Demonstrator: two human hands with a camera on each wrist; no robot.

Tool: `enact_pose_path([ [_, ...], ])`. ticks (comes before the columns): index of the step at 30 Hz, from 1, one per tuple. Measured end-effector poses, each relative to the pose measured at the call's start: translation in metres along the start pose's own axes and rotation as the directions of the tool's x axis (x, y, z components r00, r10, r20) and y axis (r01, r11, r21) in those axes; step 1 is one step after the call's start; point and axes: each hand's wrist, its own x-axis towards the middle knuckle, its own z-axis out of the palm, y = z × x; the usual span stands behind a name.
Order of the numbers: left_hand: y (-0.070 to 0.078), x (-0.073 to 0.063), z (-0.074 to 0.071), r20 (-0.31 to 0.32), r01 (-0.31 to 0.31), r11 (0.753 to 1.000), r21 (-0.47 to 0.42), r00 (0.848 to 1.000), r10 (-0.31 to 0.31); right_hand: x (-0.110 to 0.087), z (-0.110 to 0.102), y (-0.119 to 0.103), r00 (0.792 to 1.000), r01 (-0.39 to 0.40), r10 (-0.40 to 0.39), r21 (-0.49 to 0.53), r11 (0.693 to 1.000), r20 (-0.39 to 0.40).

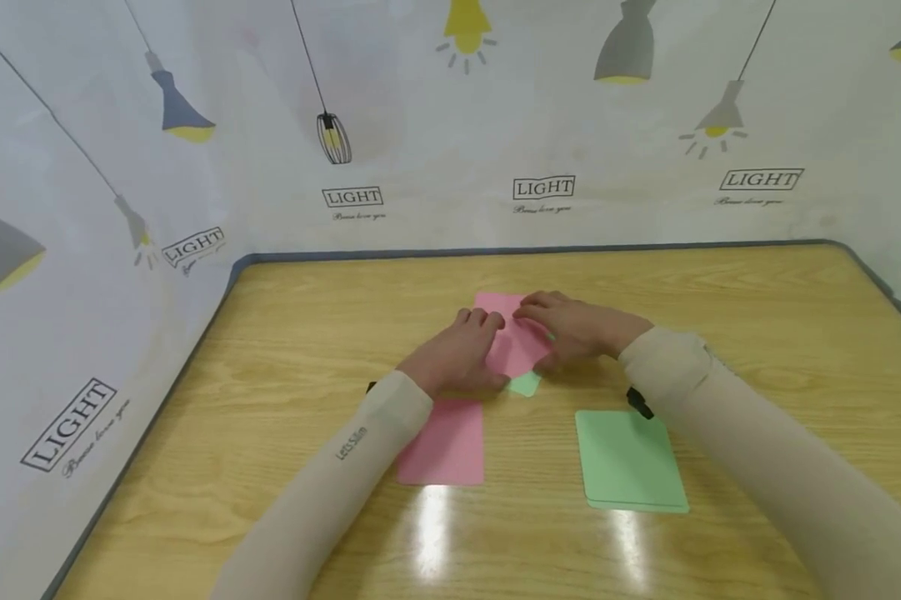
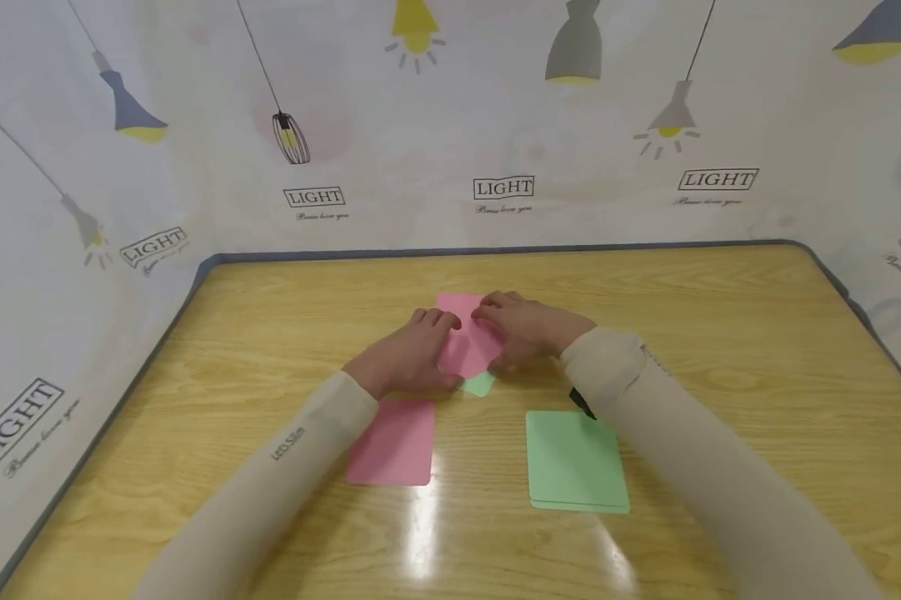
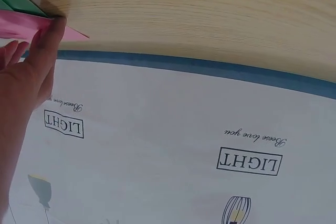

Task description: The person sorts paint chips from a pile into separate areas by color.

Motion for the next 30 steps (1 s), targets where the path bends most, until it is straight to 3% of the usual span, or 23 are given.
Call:
enact_pose_path([
  [12,-0.006,-0.004,-0.002,-0.006,-0.035,0.997,-0.062,0.999,0.035,0.01,0.002,-0.003,0.999,0.024,-0.025,0.035,0.999,0.022],
  [16,-0.006,-0.005,-0.001,0.007,-0.041,0.996,-0.084,0.999,0.042,0.01,0.006,-0.002,0.999,0.042,-0.042,0.004,0.999,0.005],
  [24,-0.011,-0.006,0.003,-0.032,-0.07,0.996,-0.06,0.997,0.068,0.004,0.009,-0.008,0.997,0.076,-0.077,-0.076,0.994,-0.012],
  [30,-0.011,-0.006,0.007,-0.013,-0.074,0.996,-0.056,0.997,0.073,0.003,0.013,-0.007,0.996,0.074,-0.081,-0.132,0.988,-0.042],
])
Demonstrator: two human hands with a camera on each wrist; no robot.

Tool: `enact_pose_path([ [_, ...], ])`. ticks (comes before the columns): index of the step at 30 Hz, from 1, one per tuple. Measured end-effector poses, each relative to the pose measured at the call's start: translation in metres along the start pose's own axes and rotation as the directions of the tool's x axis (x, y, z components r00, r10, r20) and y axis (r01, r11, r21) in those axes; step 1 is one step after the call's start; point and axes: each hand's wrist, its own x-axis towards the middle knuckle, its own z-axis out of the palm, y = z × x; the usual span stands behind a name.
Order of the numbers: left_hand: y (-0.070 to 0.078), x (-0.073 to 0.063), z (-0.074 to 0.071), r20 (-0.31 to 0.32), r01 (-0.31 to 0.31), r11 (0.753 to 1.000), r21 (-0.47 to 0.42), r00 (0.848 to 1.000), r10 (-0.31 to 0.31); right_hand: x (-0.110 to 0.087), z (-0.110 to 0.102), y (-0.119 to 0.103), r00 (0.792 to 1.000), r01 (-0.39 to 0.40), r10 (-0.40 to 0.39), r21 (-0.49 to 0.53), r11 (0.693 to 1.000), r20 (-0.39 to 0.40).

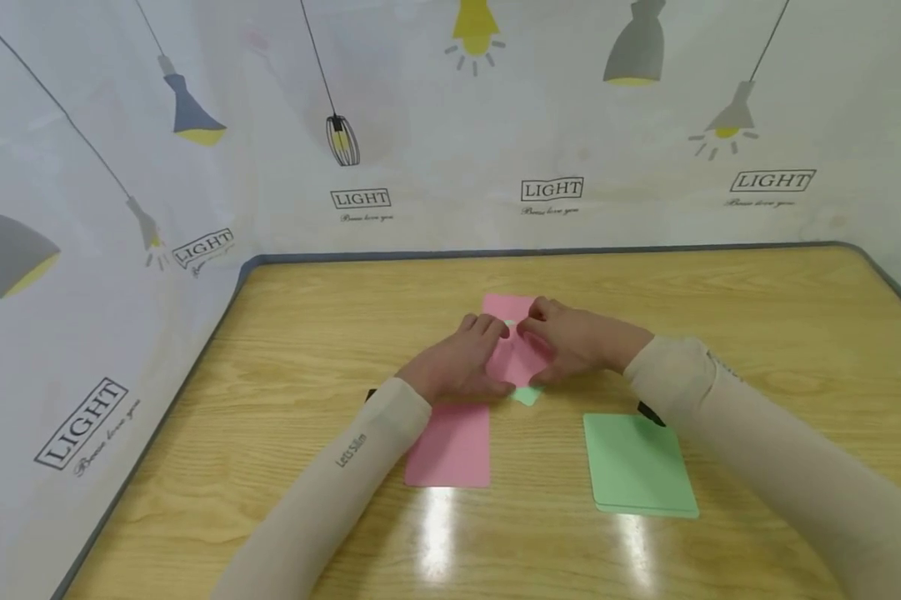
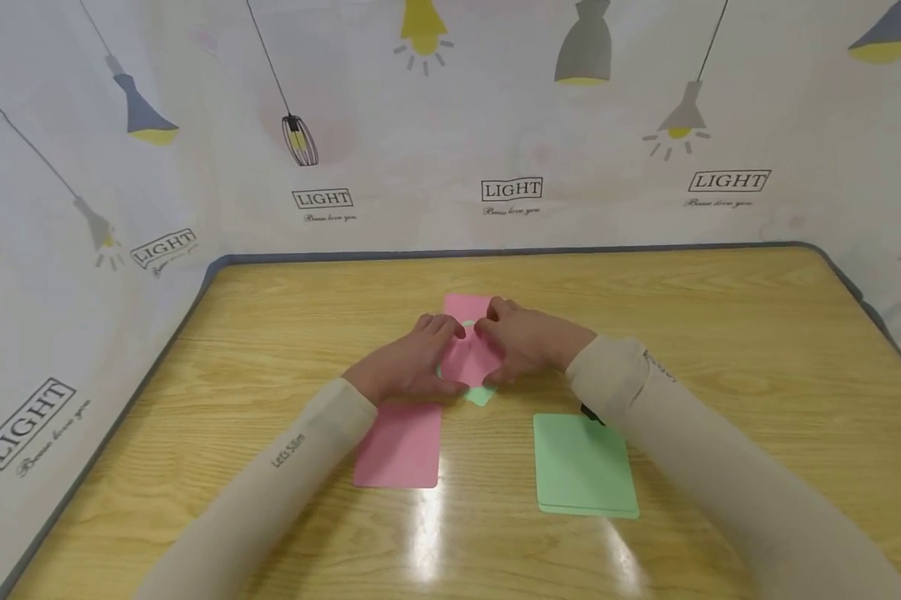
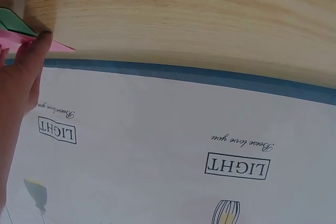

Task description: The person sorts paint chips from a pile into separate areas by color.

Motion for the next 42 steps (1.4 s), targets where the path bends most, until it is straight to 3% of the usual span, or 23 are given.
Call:
enact_pose_path([
  [8,0.001,0.0,0.002,-0.029,-0.009,0.999,0.043,1.0,0.01,-0.005,0.004,-0.003,0.993,0.053,-0.062,-0.089,0.995,-0.097],
  [12,0.0,-0.002,-0.002,-0.056,0.011,1.0,0.013,0.998,-0.01,-0.006,0.003,-0.004,0.988,0.079,-0.093,-0.116,0.99,-0.123],
  [18,-0.001,-0.012,-0.01,-0.079,-0.008,0.999,-0.044,0.997,0.005,-0.01,-0.004,-0.012,0.986,0.086,-0.093,-0.057,0.995,-0.137],
  [22,0.0,-0.028,-0.015,-0.086,-0.037,0.998,-0.06,0.996,0.032,-0.019,-0.003,-0.025,0.985,0.102,-0.092,0.059,0.993,-0.148],
  [26,0.003,-0.052,-0.019,-0.08,-0.063,0.997,-0.047,0.995,0.06,-0.028,0.003,-0.042,0.983,0.134,-0.119,0.107,0.985,-0.141],
  [34,0.006,-0.092,-0.022,-0.023,-0.091,0.996,0.01,0.996,0.091,-0.032,0.013,-0.086,0.974,0.181,-0.172,0.05,0.982,-0.145],
  [42,0.004,-0.123,-0.008,-0.018,-0.063,0.996,-0.069,0.998,0.062,-0.032,0.023,-0.115,0.974,0.21,-0.208,0.014,0.978,-0.095],
])
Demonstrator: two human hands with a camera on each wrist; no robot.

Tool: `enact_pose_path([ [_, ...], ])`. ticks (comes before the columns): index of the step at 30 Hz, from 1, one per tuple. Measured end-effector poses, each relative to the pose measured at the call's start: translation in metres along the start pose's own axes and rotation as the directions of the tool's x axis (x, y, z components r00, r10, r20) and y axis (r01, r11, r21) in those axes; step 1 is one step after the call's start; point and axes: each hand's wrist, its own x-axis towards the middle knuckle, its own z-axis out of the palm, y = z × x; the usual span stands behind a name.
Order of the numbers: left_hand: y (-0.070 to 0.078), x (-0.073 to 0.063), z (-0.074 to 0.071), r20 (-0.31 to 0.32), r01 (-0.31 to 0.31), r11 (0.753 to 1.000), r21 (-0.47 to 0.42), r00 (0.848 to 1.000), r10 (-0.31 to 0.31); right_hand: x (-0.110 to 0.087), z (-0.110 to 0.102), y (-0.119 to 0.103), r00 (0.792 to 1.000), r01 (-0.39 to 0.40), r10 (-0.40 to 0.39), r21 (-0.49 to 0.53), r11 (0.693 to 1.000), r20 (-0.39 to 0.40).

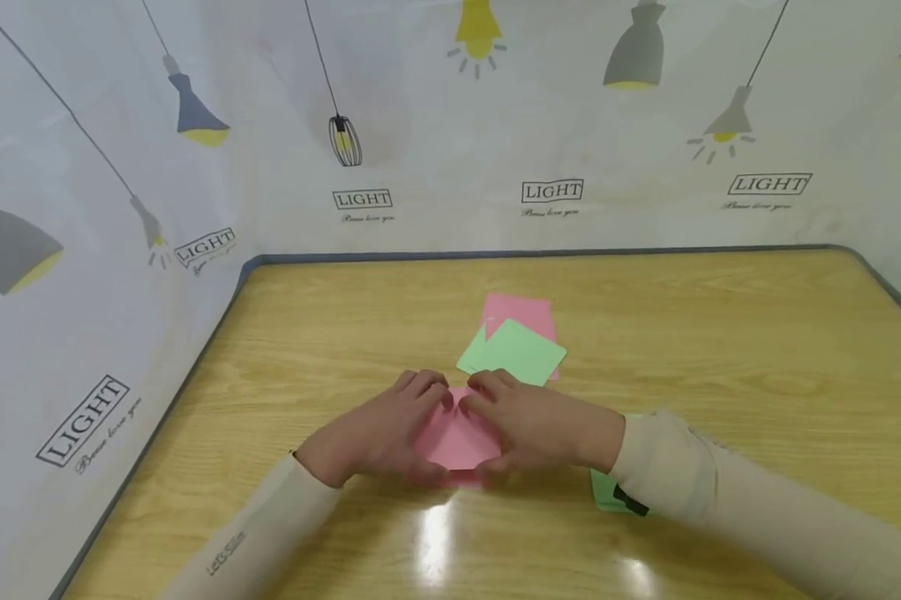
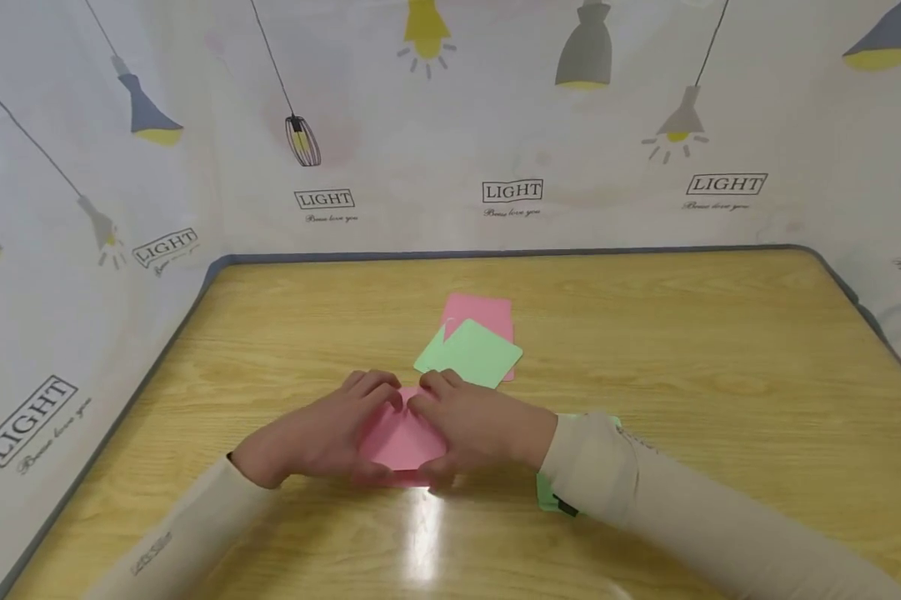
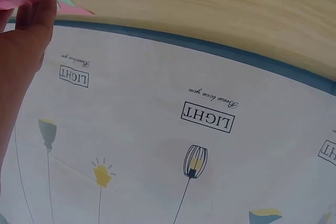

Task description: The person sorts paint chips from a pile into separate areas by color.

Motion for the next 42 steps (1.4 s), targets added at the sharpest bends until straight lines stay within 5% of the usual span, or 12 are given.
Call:
enact_pose_path([
  [6,-0.003,-0.008,0.012,0.022,-0.008,1.0,-0.01,1.0,0.008,0.001,0.009,-0.006,0.999,0.02,-0.021,0.013,1.0,0.047],
  [17,-0.008,-0.011,0.02,0.002,-0.023,0.999,0.028,1.0,0.023,0.006,0.019,-0.009,0.998,0.066,-0.065,-0.126,0.99,0.009],
  [42,-0.008,-0.003,0.016,-0.007,0.014,1.0,0.019,1.0,-0.014,0.0,0.015,-0.005,0.995,0.101,-0.103,-0.198,0.975,0.0],
])
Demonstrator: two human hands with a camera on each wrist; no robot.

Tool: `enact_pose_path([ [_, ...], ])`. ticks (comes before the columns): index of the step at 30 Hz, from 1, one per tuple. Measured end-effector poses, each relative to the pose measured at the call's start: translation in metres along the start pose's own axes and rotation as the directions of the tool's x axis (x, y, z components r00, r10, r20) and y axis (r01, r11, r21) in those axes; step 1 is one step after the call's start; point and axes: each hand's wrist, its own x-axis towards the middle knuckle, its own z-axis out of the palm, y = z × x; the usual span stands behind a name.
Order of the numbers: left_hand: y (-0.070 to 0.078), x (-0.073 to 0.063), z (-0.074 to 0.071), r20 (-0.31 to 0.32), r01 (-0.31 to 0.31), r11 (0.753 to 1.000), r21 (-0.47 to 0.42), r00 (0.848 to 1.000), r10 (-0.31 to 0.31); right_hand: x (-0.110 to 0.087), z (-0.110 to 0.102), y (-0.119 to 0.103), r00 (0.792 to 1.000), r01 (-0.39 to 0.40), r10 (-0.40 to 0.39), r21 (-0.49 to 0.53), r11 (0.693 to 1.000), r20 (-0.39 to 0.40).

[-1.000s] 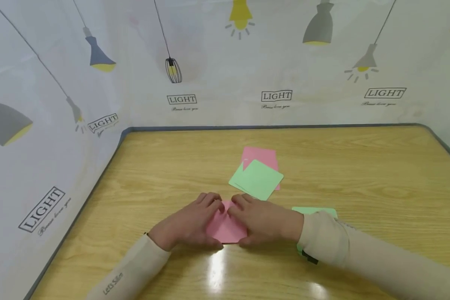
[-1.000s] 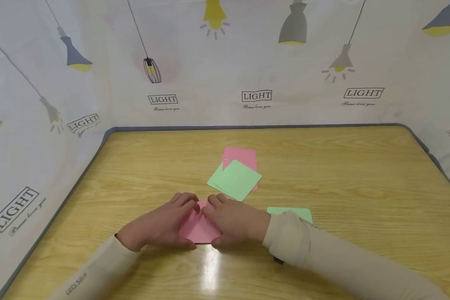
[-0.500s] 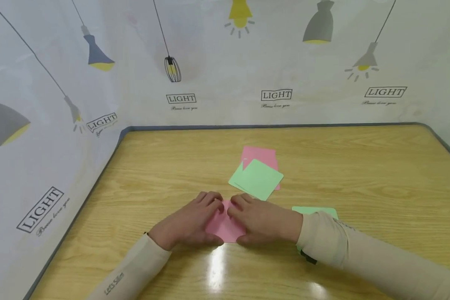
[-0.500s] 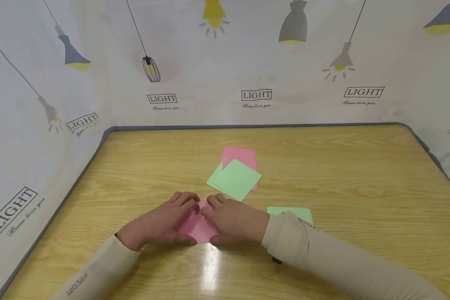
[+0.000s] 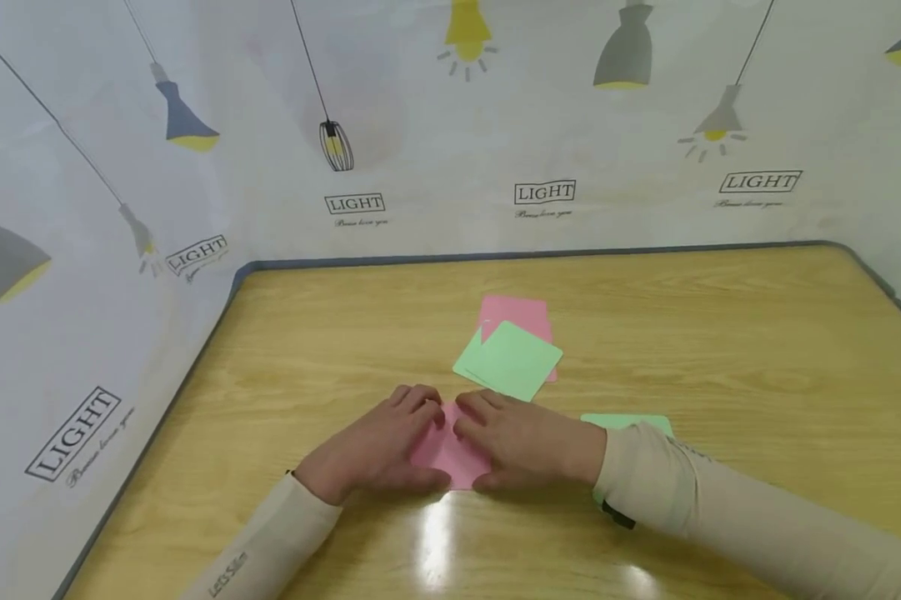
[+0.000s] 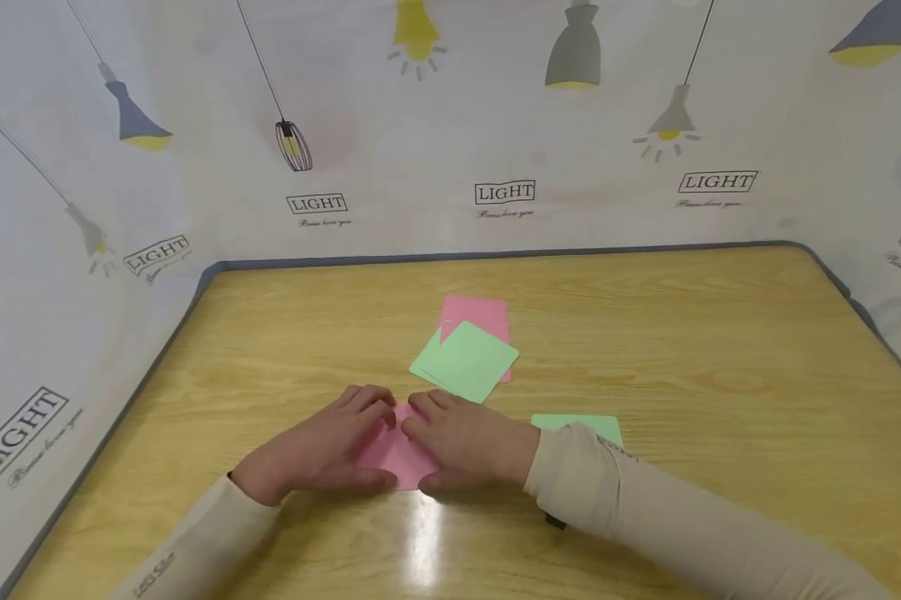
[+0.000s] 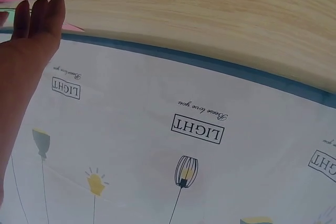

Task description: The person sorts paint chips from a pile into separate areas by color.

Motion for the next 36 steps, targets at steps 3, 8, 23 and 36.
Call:
enact_pose_path([
  [3,-0.005,0.006,-0.001,-0.05,-0.005,1.0,0.006,0.999,0.005,-0.002,-0.002,0.002,1.0,-0.022,0.021,-0.068,0.997,-0.006],
  [8,-0.016,0.033,-0.006,-0.15,-0.091,0.996,0.02,0.984,0.093,-0.011,-0.009,0.022,0.99,-0.124,0.115,-0.106,0.987,-0.082],
  [23,-0.001,0.123,-0.007,-0.057,-0.101,0.99,0.098,0.993,0.107,-0.032,-0.018,0.078,0.873,-0.488,0.488,0.041,0.872,0.012],
  [36,0.016,0.16,-0.007,0.023,-0.051,0.983,0.174,0.999,0.048,-0.017,-0.005,0.075,0.834,-0.552,0.55,0.057,0.832,0.051],
])
